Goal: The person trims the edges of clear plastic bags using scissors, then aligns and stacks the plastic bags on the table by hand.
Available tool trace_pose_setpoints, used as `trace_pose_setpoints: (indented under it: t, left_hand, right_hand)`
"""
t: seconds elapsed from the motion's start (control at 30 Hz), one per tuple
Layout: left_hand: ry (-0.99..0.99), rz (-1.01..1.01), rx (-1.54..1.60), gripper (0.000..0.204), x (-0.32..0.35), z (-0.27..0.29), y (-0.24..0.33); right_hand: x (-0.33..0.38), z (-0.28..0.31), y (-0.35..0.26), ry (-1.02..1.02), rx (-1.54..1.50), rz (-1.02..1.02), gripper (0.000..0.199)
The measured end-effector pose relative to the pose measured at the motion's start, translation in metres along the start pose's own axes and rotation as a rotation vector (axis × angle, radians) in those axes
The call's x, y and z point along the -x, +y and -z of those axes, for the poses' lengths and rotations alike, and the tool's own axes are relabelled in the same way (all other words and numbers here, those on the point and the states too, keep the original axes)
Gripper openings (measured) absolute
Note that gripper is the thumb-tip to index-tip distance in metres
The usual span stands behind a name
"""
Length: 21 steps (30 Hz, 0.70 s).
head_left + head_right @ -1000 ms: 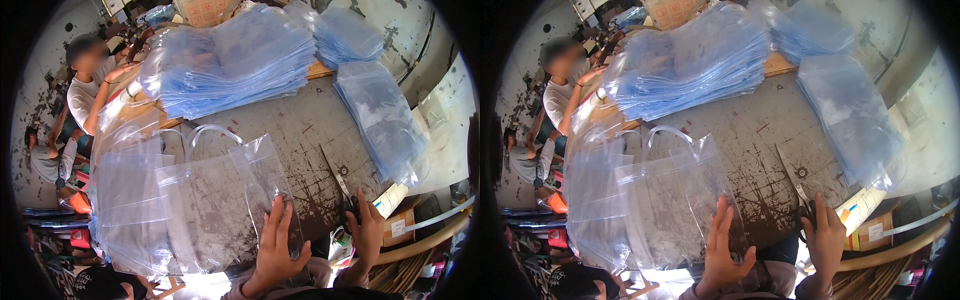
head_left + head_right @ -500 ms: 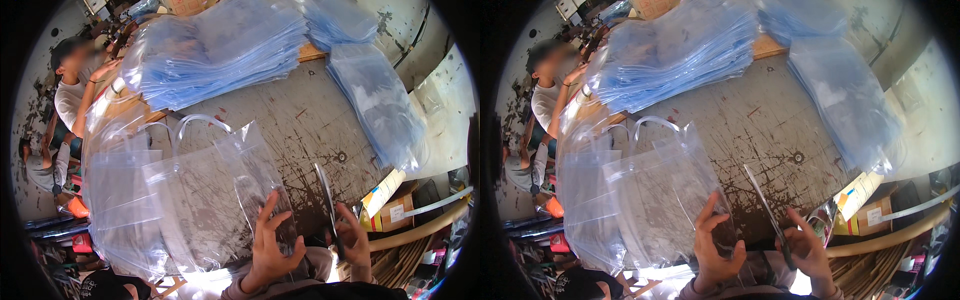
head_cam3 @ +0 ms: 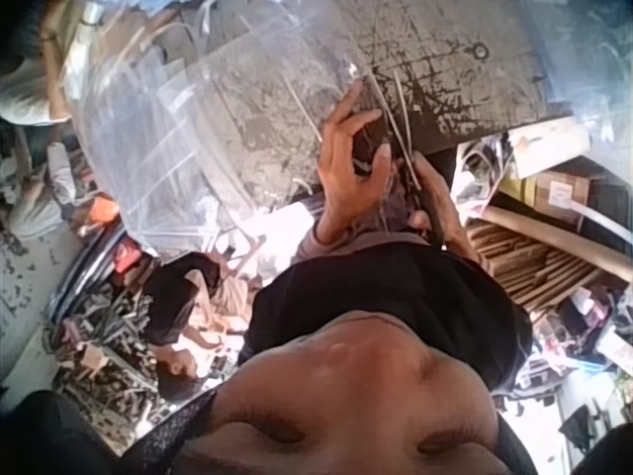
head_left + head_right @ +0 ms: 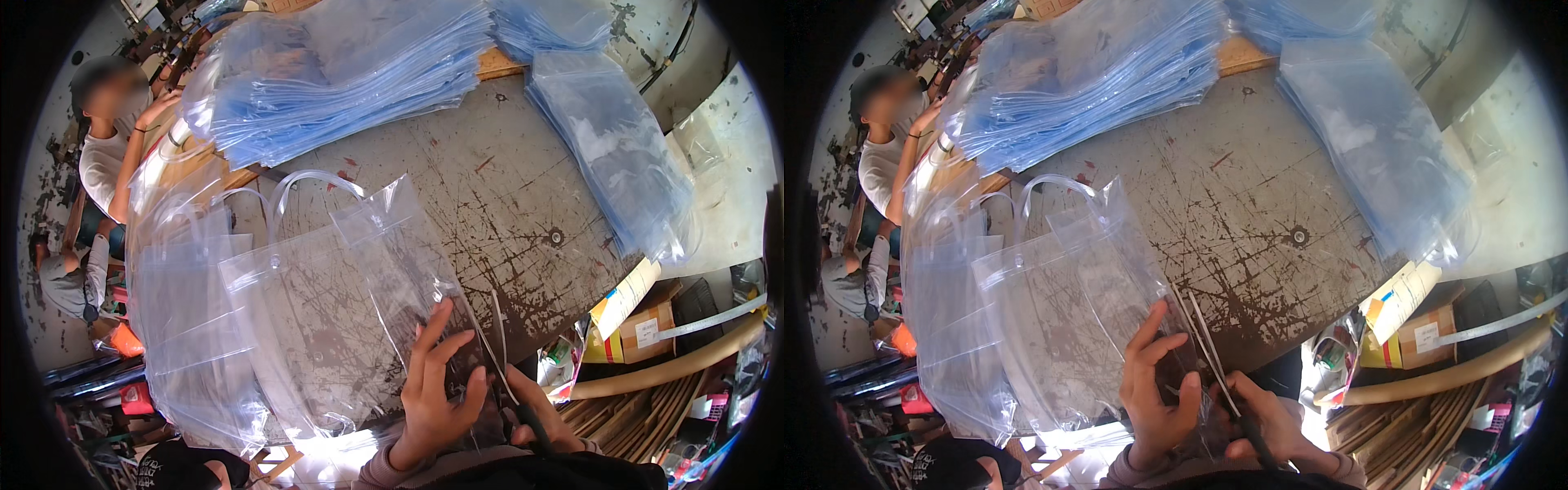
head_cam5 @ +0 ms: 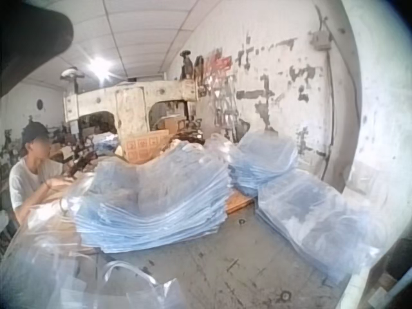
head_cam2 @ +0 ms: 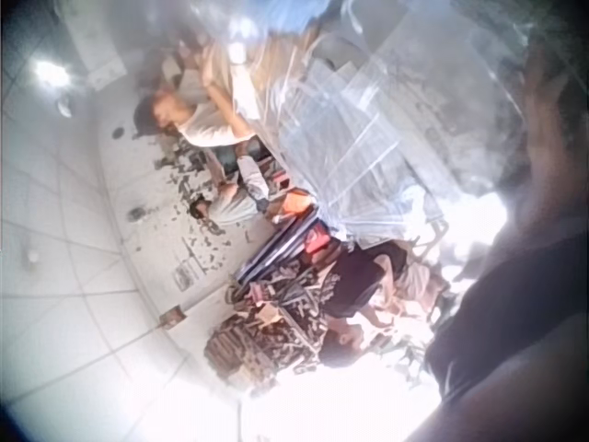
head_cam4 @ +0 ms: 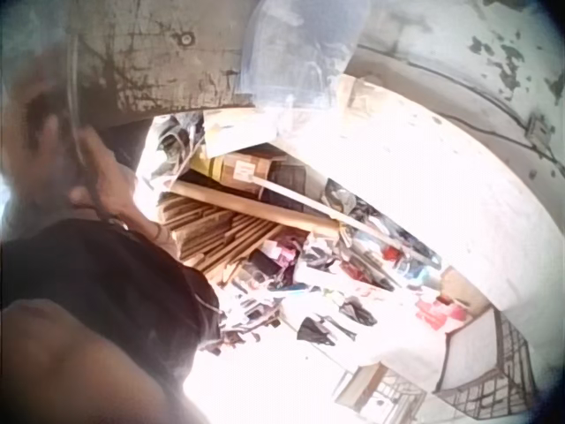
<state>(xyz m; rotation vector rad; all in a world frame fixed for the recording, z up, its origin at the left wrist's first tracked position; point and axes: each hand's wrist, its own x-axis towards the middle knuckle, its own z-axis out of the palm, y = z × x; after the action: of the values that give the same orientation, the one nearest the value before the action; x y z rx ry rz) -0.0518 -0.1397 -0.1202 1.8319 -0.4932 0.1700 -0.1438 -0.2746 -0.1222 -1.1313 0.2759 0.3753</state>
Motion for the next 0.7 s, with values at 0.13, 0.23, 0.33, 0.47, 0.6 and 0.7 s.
trace_pose_setpoints:
  t: [0.13,0.23,0.33,0.47,0.6,0.7]
  left_hand:
    - [-0.033,0.036,-0.058,0.030,0.002,0.004,-0.001]
    - [-0.057,0.025,-0.062,0.032,0.002,0.002,0.000]
    - [-0.056,-0.001,-0.077,0.032,0.003,0.001,-0.002]
    - [-0.053,0.003,-0.042,0.033,0.006,0.000,-0.006]
    - [-0.083,0.037,0.012,0.034,0.006,-0.001,0.000]
    - [-0.121,0.090,0.021,0.037,0.009,-0.002,0.007]
  right_hand:
    - [-0.001,-0.002,0.006,0.074,0.183,0.028,0.088]
    - [0.001,-0.002,0.004,0.101,0.232,0.056,0.086]
    - [0.001,-0.004,-0.006,0.113,0.318,0.042,0.084]
    - [-0.002,-0.008,-0.008,0.168,0.457,0.027,0.080]
    - [0.000,-0.008,-0.005,0.193,0.467,0.002,0.080]
    - [-0.001,-0.008,-0.001,0.239,0.401,0.098,0.081]
